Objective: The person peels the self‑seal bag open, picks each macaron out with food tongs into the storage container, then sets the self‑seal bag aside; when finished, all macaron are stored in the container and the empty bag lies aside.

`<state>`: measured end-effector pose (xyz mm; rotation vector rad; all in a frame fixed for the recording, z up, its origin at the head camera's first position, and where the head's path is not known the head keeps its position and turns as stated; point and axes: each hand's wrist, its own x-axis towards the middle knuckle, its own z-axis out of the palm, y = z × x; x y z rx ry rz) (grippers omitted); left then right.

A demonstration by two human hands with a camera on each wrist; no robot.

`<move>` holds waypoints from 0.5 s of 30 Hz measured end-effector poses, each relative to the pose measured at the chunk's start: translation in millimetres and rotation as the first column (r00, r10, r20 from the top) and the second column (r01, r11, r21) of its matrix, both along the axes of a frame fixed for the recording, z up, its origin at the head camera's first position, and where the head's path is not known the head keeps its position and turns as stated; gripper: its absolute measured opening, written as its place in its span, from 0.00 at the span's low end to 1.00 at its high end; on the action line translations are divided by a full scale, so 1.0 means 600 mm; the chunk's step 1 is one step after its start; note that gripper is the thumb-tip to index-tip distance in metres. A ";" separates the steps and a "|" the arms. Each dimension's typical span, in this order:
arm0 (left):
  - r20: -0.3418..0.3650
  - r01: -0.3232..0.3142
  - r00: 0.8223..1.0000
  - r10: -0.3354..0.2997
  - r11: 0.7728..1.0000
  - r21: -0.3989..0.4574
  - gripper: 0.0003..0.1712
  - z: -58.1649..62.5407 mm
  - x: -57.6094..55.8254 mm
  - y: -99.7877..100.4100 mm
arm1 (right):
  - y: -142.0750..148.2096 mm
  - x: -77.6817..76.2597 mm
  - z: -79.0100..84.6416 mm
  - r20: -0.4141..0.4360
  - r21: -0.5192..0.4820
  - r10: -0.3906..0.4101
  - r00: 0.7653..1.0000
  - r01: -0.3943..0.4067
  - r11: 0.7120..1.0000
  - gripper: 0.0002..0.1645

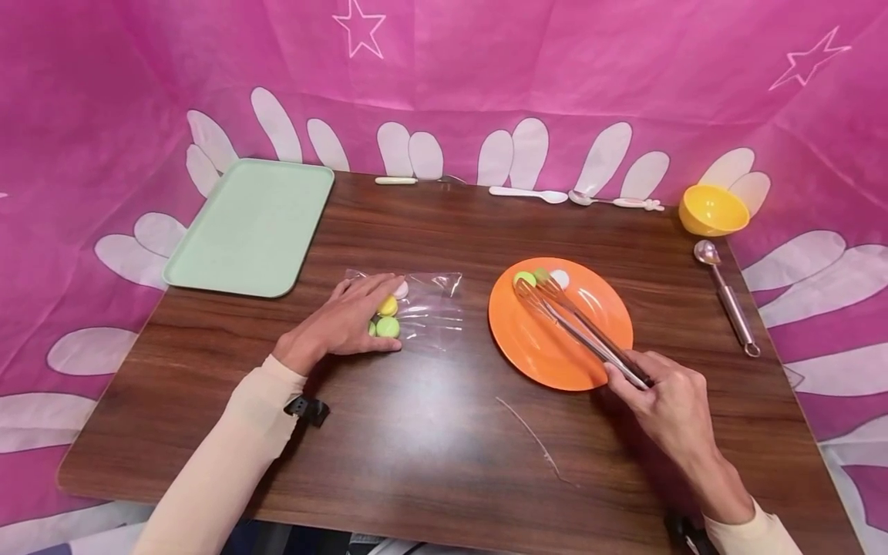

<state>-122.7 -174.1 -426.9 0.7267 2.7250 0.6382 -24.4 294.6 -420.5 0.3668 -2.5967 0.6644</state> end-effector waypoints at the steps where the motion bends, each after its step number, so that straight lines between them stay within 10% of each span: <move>1: 0.001 -0.001 1.000 0.001 1.000 -0.003 0.63 0.000 0.000 0.000 | 0.001 0.000 -0.001 0.002 0.001 -0.002 1.000 0.002 1.000 0.12; 15: 0.016 -0.003 1.000 0.004 1.000 -0.023 0.63 -0.001 0.000 0.000 | 0.005 0.000 -0.002 -0.002 -0.028 -0.032 0.999 0.032 0.999 0.15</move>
